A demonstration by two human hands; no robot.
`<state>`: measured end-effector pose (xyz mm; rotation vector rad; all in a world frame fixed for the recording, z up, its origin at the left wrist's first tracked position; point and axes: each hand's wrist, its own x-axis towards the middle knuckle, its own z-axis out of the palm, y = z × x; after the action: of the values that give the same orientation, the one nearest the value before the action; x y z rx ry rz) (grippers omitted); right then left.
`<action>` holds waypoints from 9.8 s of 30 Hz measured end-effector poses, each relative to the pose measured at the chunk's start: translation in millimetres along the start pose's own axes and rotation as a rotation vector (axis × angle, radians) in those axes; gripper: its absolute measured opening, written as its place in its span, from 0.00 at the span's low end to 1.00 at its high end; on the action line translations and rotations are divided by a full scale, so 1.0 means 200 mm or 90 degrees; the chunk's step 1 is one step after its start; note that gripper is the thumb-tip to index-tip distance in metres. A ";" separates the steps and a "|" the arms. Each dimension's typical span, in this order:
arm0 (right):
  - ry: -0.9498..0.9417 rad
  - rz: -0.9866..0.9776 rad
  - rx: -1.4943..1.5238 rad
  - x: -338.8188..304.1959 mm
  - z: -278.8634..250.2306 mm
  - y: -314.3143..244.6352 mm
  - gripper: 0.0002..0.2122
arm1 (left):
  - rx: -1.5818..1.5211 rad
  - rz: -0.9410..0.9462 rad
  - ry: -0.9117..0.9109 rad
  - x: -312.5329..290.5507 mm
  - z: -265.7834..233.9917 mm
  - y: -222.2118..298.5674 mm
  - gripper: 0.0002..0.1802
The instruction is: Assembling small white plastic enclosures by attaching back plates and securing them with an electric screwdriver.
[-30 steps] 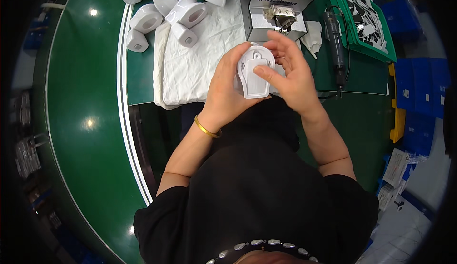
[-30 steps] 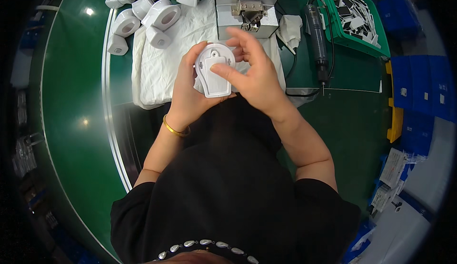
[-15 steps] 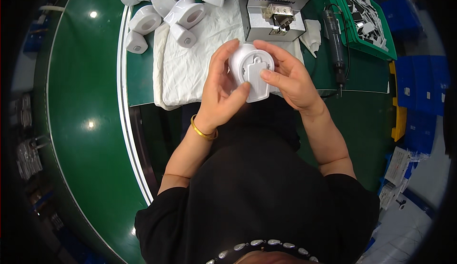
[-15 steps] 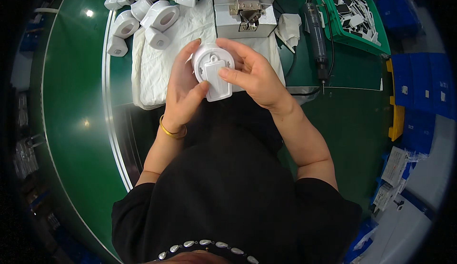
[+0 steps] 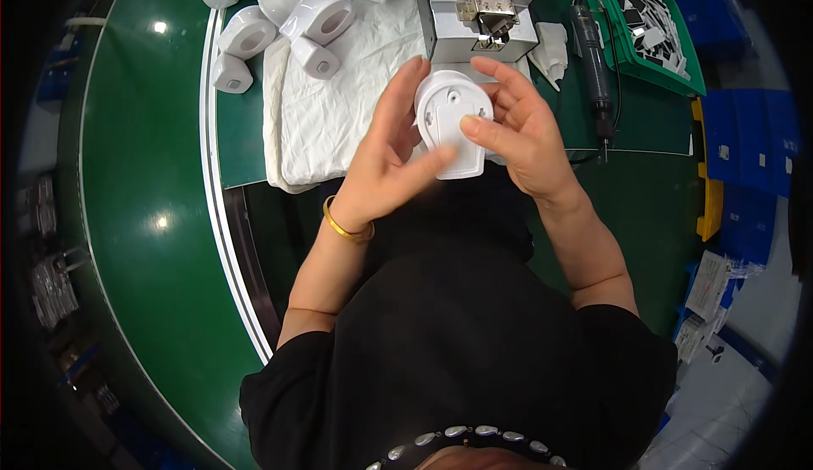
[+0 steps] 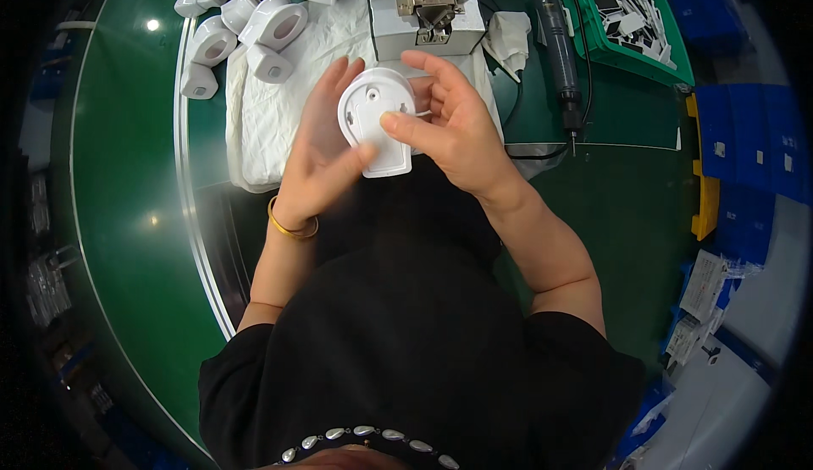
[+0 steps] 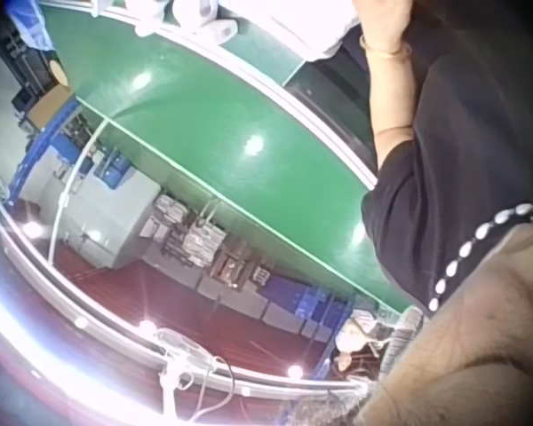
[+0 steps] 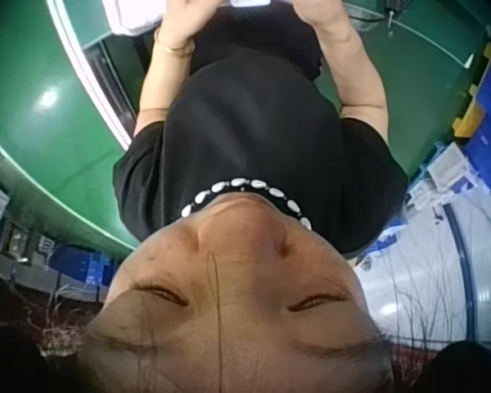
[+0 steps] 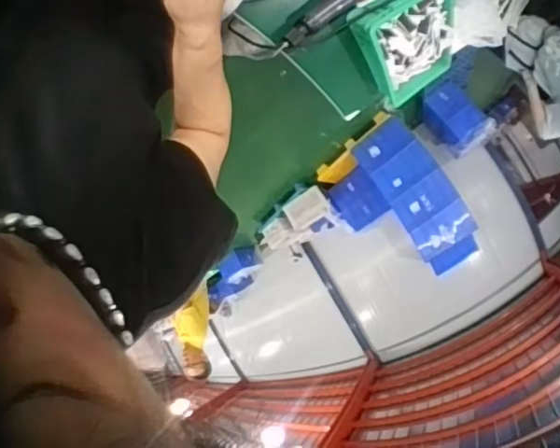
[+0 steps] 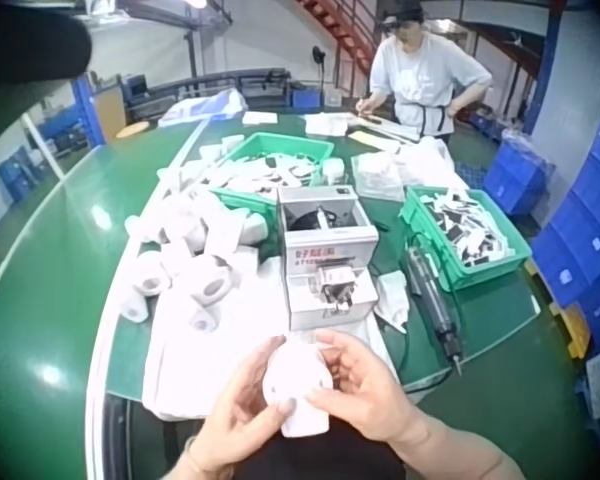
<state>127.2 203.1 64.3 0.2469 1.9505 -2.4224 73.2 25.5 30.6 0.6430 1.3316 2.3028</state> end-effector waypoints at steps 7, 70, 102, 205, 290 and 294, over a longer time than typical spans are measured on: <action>0.088 -0.047 -0.088 0.05 -0.27 -0.06 0.21 | 0.476 0.162 -0.036 0.01 0.01 -0.03 0.55; 0.023 -0.432 -0.260 0.08 0.04 -0.36 0.21 | 0.621 0.184 -0.086 -0.10 -0.01 -0.29 0.40; -0.083 -0.385 -0.136 0.18 0.08 -0.30 0.21 | 0.595 0.199 -0.089 -0.08 -0.02 -0.28 0.39; -0.313 -0.537 -0.857 -0.14 -0.15 0.05 0.09 | 0.604 0.145 0.021 -0.11 -0.05 -0.26 0.55; -0.002 -0.192 -0.379 0.01 -0.02 -0.07 0.21 | -0.006 0.007 0.146 -0.06 -0.10 0.03 0.57; -0.062 -0.186 -0.291 0.01 0.13 -0.02 0.28 | -0.001 0.081 0.152 0.02 -0.05 0.09 0.49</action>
<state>122.4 178.3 73.6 -0.1749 2.5623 -1.9904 62.5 11.9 41.6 0.4752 1.4295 2.5490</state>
